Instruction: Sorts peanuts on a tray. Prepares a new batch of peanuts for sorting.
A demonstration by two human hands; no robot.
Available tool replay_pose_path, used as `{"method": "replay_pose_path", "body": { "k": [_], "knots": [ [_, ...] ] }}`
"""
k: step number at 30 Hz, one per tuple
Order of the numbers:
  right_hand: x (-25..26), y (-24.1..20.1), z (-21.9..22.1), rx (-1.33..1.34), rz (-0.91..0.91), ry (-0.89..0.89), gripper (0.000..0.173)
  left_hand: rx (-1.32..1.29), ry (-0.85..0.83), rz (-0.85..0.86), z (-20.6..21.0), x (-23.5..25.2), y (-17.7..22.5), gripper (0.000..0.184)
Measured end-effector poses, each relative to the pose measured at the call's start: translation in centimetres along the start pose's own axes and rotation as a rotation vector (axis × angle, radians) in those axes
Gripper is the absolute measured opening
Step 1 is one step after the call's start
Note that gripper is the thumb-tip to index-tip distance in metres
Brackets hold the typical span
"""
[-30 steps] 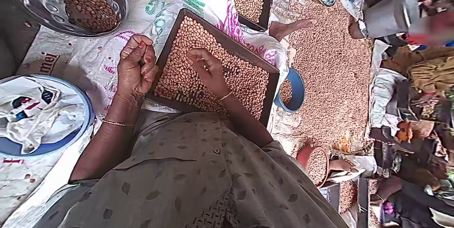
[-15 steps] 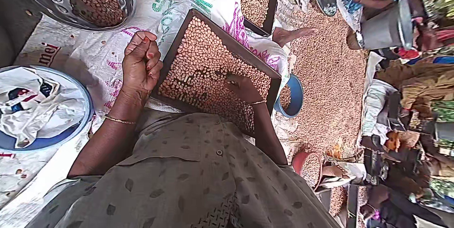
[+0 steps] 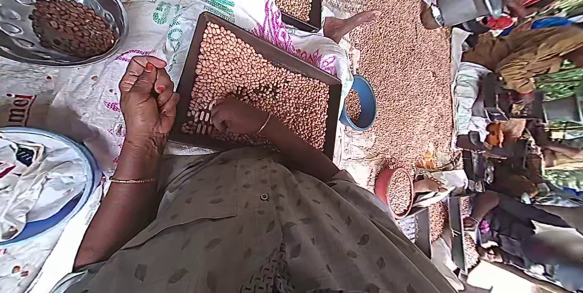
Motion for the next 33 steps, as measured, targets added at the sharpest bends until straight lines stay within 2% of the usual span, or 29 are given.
{"method": "replay_pose_path", "body": {
  "k": [3,4,6,8,10,12,13,16,18,20,22,26,28,29,31,33],
  "knots": [
    [-5.6,4.2,-8.3,0.277,0.096,0.533,0.02,0.011,-0.035,0.017,0.4,0.6,0.1,0.024],
    [-7.3,5.5,-10.5,0.281,0.139,0.683,0.023,0.012,-0.042,0.034,0.7,1.2,0.4,0.025],
    [-8.8,6.9,-12.8,0.16,0.231,0.828,0.023,0.032,-0.061,0.054,1.3,1.8,0.7,0.027],
    [-7.8,7.2,-12.5,-0.017,0.26,0.796,0.024,0.068,-0.069,0.063,1.7,1.8,0.8,0.026],
    [-5.7,7.1,-10.5,-0.221,0.252,0.674,0.025,0.133,-0.08,0.086,2.0,1.6,0.9,0.025],
    [-4.7,8.3,-8.6,-0.411,0.33,0.553,0.026,0.218,-0.103,0.111,2.4,1.4,1.0,0.025],
    [-5.1,9.3,-8.4,-0.464,0.375,0.551,0.025,0.257,-0.119,0.12,2.6,1.3,1.0,0.025],
    [-8.5,11.5,-9.8,-0.478,0.607,0.554,0.019,0.366,-0.173,0.165,3.5,1.1,0.9,0.021],
    [-11.3,12.0,-10.4,-0.41,0.852,0.401,0.021,0.478,-0.235,0.219,4.2,0.9,1.0,0.02],
    [-13.0,11.5,-10.1,-0.336,0.949,0.22,0.019,0.583,-0.283,0.243,4.9,0.7,0.7,0.021],
    [-12.4,9.7,-9.6,-0.259,0.856,0.209,0.024,0.659,-0.318,0.25,5.3,0.7,0.3,0.022],
    [-7.2,6.2,-8.3,-0.238,0.477,0.455,0.018,0.684,-0.317,0.268,5.3,0.6,0.3,0.023],
    [-4.3,4.6,-7.1,-0.268,0.294,0.543,0.023,0.632,-0.282,0.276,4.9,0.8,0.7,0.023],
    [-2.9,3.6,-6.0,-0.284,0.208,0.554,0.025,0.592,-0.272,0.272,4.7,0.8,0.8,0.023],
    [-0.5,1.8,-2.7,-0.324,0.091,0.448,0.03,0.493,-0.243,0.225,3.9,1.0,0.7,0.023],
    [0.0,0.4,0.4,-0.4,-0.036,0.394,0.028,0.353,-0.198,0.132,2.6,0.8,0.0,0.022]
  ]
}}
Point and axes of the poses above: each hand's wrist, its own x-axis towards the middle knuckle, its own z-axis out of the palm, y = z × x, the point moved 10 cm from there along x, towards the middle knuckle, and after that the axes turned 1 degree about -z, right-handed, at the moved point
